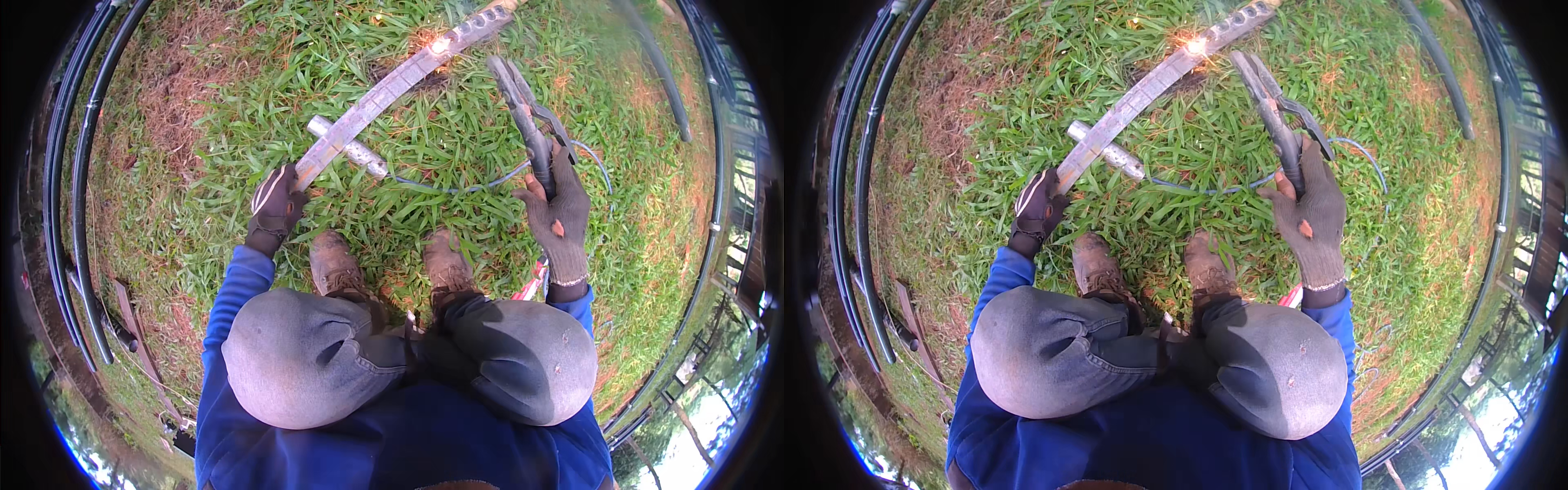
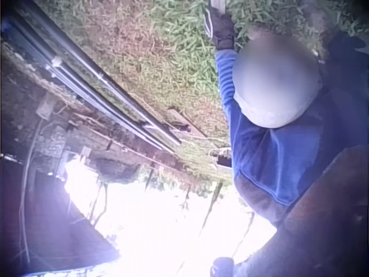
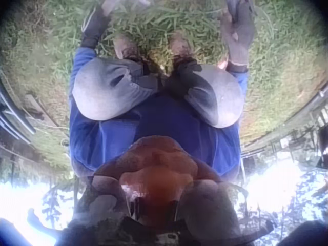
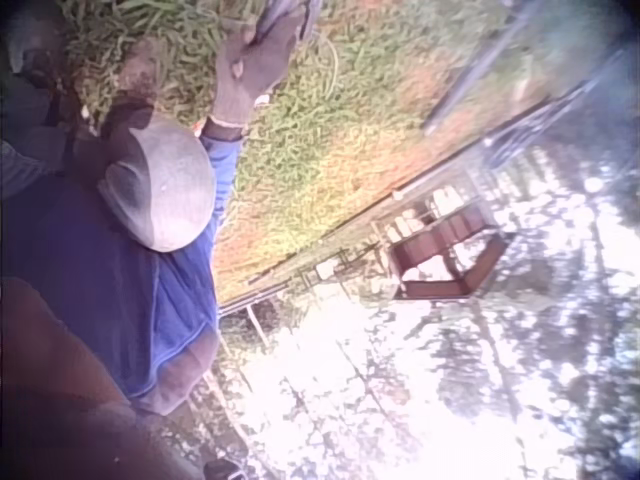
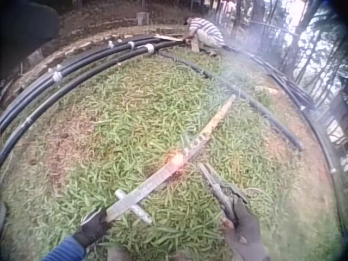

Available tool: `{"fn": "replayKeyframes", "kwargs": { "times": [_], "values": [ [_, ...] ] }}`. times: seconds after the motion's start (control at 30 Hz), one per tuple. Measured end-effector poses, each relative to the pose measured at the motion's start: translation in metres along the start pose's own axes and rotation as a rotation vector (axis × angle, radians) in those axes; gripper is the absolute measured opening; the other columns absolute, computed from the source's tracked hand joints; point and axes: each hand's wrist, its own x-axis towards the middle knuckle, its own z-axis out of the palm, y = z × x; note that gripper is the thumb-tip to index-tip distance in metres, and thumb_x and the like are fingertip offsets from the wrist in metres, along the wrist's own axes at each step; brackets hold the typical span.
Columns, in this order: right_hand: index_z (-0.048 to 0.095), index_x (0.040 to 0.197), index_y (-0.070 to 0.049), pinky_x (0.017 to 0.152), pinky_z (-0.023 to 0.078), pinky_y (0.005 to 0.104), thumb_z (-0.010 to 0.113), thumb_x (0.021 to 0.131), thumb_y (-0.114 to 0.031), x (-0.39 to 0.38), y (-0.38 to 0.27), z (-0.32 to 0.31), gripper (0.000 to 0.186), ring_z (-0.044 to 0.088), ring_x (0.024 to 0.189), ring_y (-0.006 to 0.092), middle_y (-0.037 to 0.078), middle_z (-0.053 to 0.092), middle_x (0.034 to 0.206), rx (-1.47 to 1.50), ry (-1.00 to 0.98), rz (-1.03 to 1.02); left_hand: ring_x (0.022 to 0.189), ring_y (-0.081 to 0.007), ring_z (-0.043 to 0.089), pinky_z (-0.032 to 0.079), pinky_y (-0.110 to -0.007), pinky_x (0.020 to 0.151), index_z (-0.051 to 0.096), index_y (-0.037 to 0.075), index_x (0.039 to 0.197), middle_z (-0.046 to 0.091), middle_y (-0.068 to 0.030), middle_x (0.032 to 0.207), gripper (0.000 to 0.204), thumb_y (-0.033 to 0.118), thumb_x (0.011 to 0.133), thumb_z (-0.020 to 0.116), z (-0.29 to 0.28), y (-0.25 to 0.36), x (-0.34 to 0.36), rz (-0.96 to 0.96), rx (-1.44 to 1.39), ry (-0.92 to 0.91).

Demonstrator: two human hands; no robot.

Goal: The person welds marked spots on a curved metal bar using an electrode holder, inserts a new welding rod into the holder clamp, and welds along the metal bar.

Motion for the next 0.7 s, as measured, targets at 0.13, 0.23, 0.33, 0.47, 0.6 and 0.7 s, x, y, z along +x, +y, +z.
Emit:
{"fn": "replayKeyframes", "kwargs": {
  "times": [0.13, 0.23, 0.33, 0.47, 0.6, 0.7],
  "values": [
    [0.052, 0.173, -0.003, 0.103, 0.068, 0.0385, 0.085, 0.101, 0.001, 0.003, 0.004, 0.001, 0.079, 0.080, 0.127, 0.0222, 0.020, 0.077, 0.151, -0.036, -0.002, -0.040, 0.109, -0.0491, 0.072, 0.058, -0.059, 0.094, 0.065, 0.007, 0.127, 0.074, -0.0222, 0.114, 0.042, 0.016, 0.090, 0.082, -0.001, 0.005, -0.002, -0.014, 0.012, 0.013],
    [0.052, 0.173, -0.003, 0.104, 0.067, 0.0377, 0.085, 0.101, 0.000, 0.004, 0.007, 0.004, 0.080, 0.080, 0.127, 0.0220, 0.020, 0.077, 0.151, -0.041, -0.003, -0.050, 0.108, -0.0492, 0.072, 0.058, -0.059, 0.093, 0.065, 0.007, 0.127, 0.074, -0.0219, 0.114, 0.041, 0.015, 0.090, 0.081, 0.000, 0.007, -0.003, -0.027, 0.046, 0.039],
    [0.052, 0.173, -0.003, 0.104, 0.067, 0.0376, 0.087, 0.099, -0.001, 0.004, 0.009, 0.005, 0.082, 0.080, 0.127, 0.0220, 0.020, 0.077, 0.151, -0.016, 0.004, -0.041, 0.108, -0.0491, 0.072, 0.058, -0.059, 0.092, 0.065, 0.007, 0.127, 0.074, -0.0219, 0.112, 0.042, 0.016, 0.090, 0.081, 0.002, 0.004, -0.002, 0.017, 0.045, 0.051],
    [0.053, 0.172, -0.003, 0.104, 0.066, 0.0384, 0.091, 0.097, -0.003, 0.002, 0.011, 0.002, 0.085, 0.080, 0.127, 0.0221, 0.019, 0.078, 0.148, -0.063, 0.008, -0.063, 0.108, -0.0499, 0.072, 0.058, -0.059, 0.091, 0.064, 0.006, 0.130, 0.073, -0.0228, 0.113, 0.045, 0.020, 0.091, 0.081, 0.006, -0.003, 0.003, -0.008, 0.120, 0.000],
    [0.055, 0.171, -0.003, 0.105, 0.065, 0.0388, 0.092, 0.095, -0.003, 0.002, 0.016, -0.003, 0.085, 0.079, 0.129, 0.0222, 0.019, 0.078, 0.149, -0.114, 0.020, -0.159, 0.109, -0.0509, 0.072, 0.058, -0.060, 0.092, 0.062, 0.004, 0.135, 0.073, -0.0238, 0.116, 0.050, 0.021, 0.092, 0.080, 0.011, -0.007, 0.006, -0.034, 0.188, -0.013],
    [0.054, 0.172, -0.003, 0.106, 0.065, 0.0386, 0.092, 0.095, -0.002, 0.002, 0.017, -0.002, 0.085, 0.079, 0.130, 0.0222, 0.019, 0.077, 0.152, -0.095, 0.014, -0.148, 0.105, -0.0508, 0.072, 0.058, -0.060, 0.090, 0.062, 0.004, 0.132, 0.072, -0.0237, 0.113, 0.047, 0.020, 0.091, 0.078, 0.014, -0.006, 0.002, 0.023, 0.201, 0.055]
  ]
}}
